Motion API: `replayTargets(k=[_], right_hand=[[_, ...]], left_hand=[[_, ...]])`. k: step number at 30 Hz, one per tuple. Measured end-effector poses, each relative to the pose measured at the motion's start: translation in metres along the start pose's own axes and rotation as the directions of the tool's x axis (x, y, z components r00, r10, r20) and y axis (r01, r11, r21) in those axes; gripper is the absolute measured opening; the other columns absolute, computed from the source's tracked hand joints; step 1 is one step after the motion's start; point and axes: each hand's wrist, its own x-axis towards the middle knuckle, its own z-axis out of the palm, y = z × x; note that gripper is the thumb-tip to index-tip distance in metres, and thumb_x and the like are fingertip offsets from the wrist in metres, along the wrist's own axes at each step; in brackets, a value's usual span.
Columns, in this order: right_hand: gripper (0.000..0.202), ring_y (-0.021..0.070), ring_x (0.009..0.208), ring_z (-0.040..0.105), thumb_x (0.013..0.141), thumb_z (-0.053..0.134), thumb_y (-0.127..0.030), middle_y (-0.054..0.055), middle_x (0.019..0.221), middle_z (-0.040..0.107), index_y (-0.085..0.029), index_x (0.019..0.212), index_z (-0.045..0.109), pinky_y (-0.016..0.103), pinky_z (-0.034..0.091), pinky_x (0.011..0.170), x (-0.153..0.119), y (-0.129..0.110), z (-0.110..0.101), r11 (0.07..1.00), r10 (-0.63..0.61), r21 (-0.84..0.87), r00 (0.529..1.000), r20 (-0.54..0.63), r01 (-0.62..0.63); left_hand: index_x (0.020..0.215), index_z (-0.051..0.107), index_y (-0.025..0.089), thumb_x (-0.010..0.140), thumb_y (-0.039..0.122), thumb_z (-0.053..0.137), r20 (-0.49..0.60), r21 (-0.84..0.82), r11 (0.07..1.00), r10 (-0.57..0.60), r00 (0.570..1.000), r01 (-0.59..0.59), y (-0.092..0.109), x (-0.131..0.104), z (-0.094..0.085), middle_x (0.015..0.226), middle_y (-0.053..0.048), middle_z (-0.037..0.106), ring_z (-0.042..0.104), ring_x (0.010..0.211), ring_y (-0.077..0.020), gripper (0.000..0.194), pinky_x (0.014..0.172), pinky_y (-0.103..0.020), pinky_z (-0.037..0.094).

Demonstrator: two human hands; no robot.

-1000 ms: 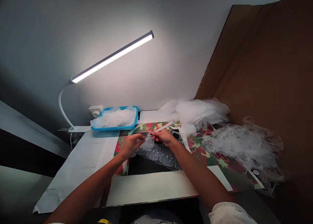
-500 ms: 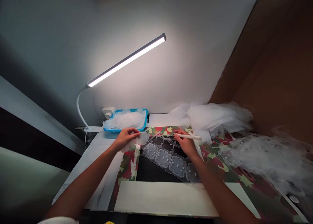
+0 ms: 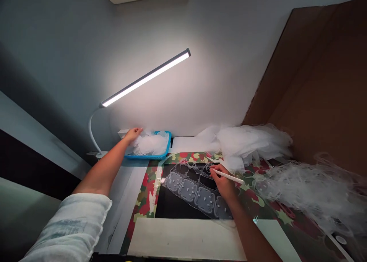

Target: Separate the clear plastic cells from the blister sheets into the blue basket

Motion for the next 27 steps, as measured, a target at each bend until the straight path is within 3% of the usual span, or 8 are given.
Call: replayTargets(k=[6, 10, 13, 15, 17, 18, 21, 27], right_hand=[[0.032, 0.0185, 0.069, 0.063, 0.081, 0.060, -0.053, 0.006, 0.095, 0.070, -0.022, 0.075, 0.058, 0.031, 0.049, 0.068, -0.001, -0.014, -0.017, 0.999, -0.027, -0.030, 1.000, -0.009, 0.027], [0.030, 0.0169, 0.067, 0.061, 0.080, 0.062, -0.052, 0.004, 0.082, 0.070, -0.022, 0.077, 0.059, 0.028, 0.049, 0.061, -0.009, -0.020, -0.047, 0.999, 0.047, 0.007, 0.996, -0.081, -0.046], [0.030, 0.0148, 0.058, 0.059, 0.078, 0.065, -0.051, 0.001, 0.069, 0.068, -0.022, 0.080, 0.059, 0.025, 0.045, 0.052, -0.021, -0.016, -0.067, 0.978, 0.192, 0.095, 0.980, -0.050, -0.187], [0.030, 0.0155, 0.063, 0.063, 0.075, 0.069, -0.049, 0.004, 0.080, 0.071, -0.022, 0.078, 0.058, 0.025, 0.048, 0.054, -0.026, -0.010, -0.072, 0.945, 0.254, 0.201, 0.966, 0.042, -0.258], [0.030, 0.0188, 0.079, 0.068, 0.072, 0.074, -0.046, 0.006, 0.099, 0.072, -0.021, 0.075, 0.057, 0.028, 0.053, 0.065, -0.027, -0.005, -0.072, 0.915, 0.267, 0.275, 0.955, 0.131, -0.294], [0.029, 0.0203, 0.088, 0.068, 0.071, 0.074, -0.044, 0.006, 0.107, 0.071, -0.021, 0.073, 0.056, 0.030, 0.054, 0.072, -0.025, -0.003, -0.069, 0.911, 0.262, 0.286, 0.953, 0.152, -0.296], [0.028, 0.0217, 0.104, 0.064, 0.072, 0.073, -0.043, 0.005, 0.115, 0.069, -0.021, 0.067, 0.055, 0.035, 0.049, 0.093, -0.010, 0.002, -0.060, 0.939, 0.214, 0.241, 0.966, 0.149, -0.245], [0.032, 0.0216, 0.107, 0.063, 0.071, 0.071, -0.048, 0.004, 0.112, 0.068, -0.021, 0.066, 0.054, 0.038, 0.045, 0.100, 0.028, 0.013, -0.050, 0.979, 0.082, 0.181, 0.995, 0.060, -0.092]], left_hand=[[0.097, 0.067, 0.011, 0.096, 0.030, 0.045, -0.073, 0.126, 0.990, 0.069, 0.995, -0.060, -0.004, 0.000, -0.010, 0.105, -0.013, 0.068, 0.059, 0.109, -0.0289, 0.029, 0.094, -0.043, 0.045], [0.112, 0.065, 0.016, 0.098, 0.032, 0.032, -0.110, 0.122, 0.959, 0.271, 0.956, -0.258, 0.017, -0.031, 0.007, 0.122, -0.010, 0.063, 0.051, 0.121, -0.0249, 0.039, 0.105, -0.037, 0.036], [0.110, 0.065, 0.019, 0.094, 0.033, 0.041, 0.178, 0.068, 0.786, 0.597, 0.783, -0.614, 0.029, -0.100, 0.051, 0.108, -0.007, 0.066, 0.060, 0.100, -0.0211, 0.032, 0.094, -0.033, 0.045], [0.113, 0.065, 0.021, 0.093, 0.029, 0.046, 0.461, -0.032, 0.664, 0.673, 0.579, -0.747, 0.030, -0.152, 0.088, 0.113, -0.007, 0.063, 0.060, 0.100, -0.0194, 0.029, 0.089, -0.030, 0.047], [0.122, 0.063, 0.025, 0.093, 0.022, 0.044, 0.531, -0.040, 0.552, 0.718, 0.450, -0.833, 0.026, -0.189, 0.120, 0.122, -0.008, 0.058, 0.056, 0.108, -0.0214, 0.034, 0.094, -0.034, 0.044], [0.123, 0.062, 0.025, 0.093, 0.016, 0.041, 0.541, -0.028, 0.526, 0.723, 0.429, -0.850, 0.022, -0.198, 0.132, 0.120, -0.008, 0.057, 0.055, 0.106, -0.0211, 0.037, 0.094, -0.034, 0.045], [0.120, 0.064, 0.022, 0.092, 0.006, 0.035, 0.537, 0.024, 0.500, 0.724, 0.433, -0.866, 0.012, -0.193, 0.151, 0.104, -0.008, 0.057, 0.054, 0.096, -0.0193, 0.043, 0.087, -0.032, 0.047], [0.117, 0.064, 0.021, 0.091, 0.009, 0.040, 0.469, 0.205, 0.468, 0.724, 0.506, -0.859, 0.013, -0.154, 0.139, 0.094, -0.009, 0.054, 0.050, 0.090, -0.0224, 0.037, 0.084, -0.036, 0.047]])
